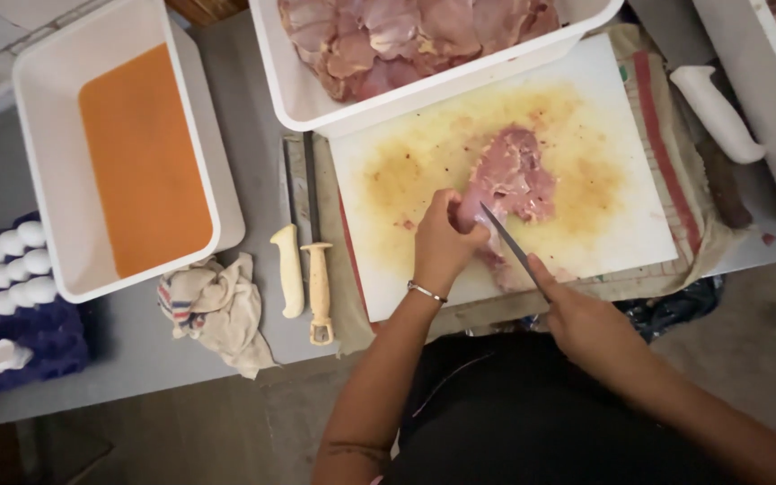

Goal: A person uses a knife to remove bones from chicken legs on a cutting board in a professional setting.

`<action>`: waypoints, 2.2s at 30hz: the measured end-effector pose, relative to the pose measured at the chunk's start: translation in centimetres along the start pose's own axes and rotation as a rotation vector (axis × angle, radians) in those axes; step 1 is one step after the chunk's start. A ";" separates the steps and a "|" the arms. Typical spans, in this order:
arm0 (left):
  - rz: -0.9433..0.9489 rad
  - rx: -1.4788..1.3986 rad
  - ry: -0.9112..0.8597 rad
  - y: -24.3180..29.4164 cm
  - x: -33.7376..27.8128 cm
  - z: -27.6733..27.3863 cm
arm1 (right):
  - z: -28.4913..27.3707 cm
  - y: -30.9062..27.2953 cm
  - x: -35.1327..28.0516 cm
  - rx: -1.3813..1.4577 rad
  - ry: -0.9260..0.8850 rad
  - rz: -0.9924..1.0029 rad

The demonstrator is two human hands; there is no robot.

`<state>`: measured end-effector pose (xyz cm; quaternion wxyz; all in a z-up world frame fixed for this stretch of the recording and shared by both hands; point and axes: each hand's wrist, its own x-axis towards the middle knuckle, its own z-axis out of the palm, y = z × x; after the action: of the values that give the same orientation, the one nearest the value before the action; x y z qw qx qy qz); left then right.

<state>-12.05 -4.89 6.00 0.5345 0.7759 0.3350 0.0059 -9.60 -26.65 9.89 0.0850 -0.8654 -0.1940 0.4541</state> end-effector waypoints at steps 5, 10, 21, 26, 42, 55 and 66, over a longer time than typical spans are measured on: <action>-0.049 -0.003 -0.017 -1.1 0.2 0.9 | 0.6 -1.4 1.5 -0.091 0.162 -0.166; -0.058 -0.121 0.026 -1.8 -0.3 1.4 | 2.1 0.8 0.3 -0.225 0.218 -0.212; 0.076 -0.097 0.060 -2.4 -1.0 1.6 | -1.5 0.4 -3.0 -0.388 -0.311 0.098; 0.150 -0.156 0.028 -2.0 -1.1 0.9 | -3.9 1.3 -5.7 -0.435 -0.390 0.219; -0.034 -0.182 -0.136 -1.7 -0.2 -0.1 | -6.2 -5.3 -4.7 -0.635 -0.297 0.220; 0.095 -0.104 -0.141 -3.2 0.7 0.2 | -4.0 -5.0 -4.8 -0.753 -0.303 0.270; 0.097 -0.141 -0.161 -3.7 1.0 0.0 | -4.5 -5.6 -4.7 -0.704 -0.321 0.234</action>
<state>-13.19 -3.62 2.60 0.6122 0.7495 0.2519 -0.0070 -9.76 -23.32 17.82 -0.3001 -0.7761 -0.2485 0.4959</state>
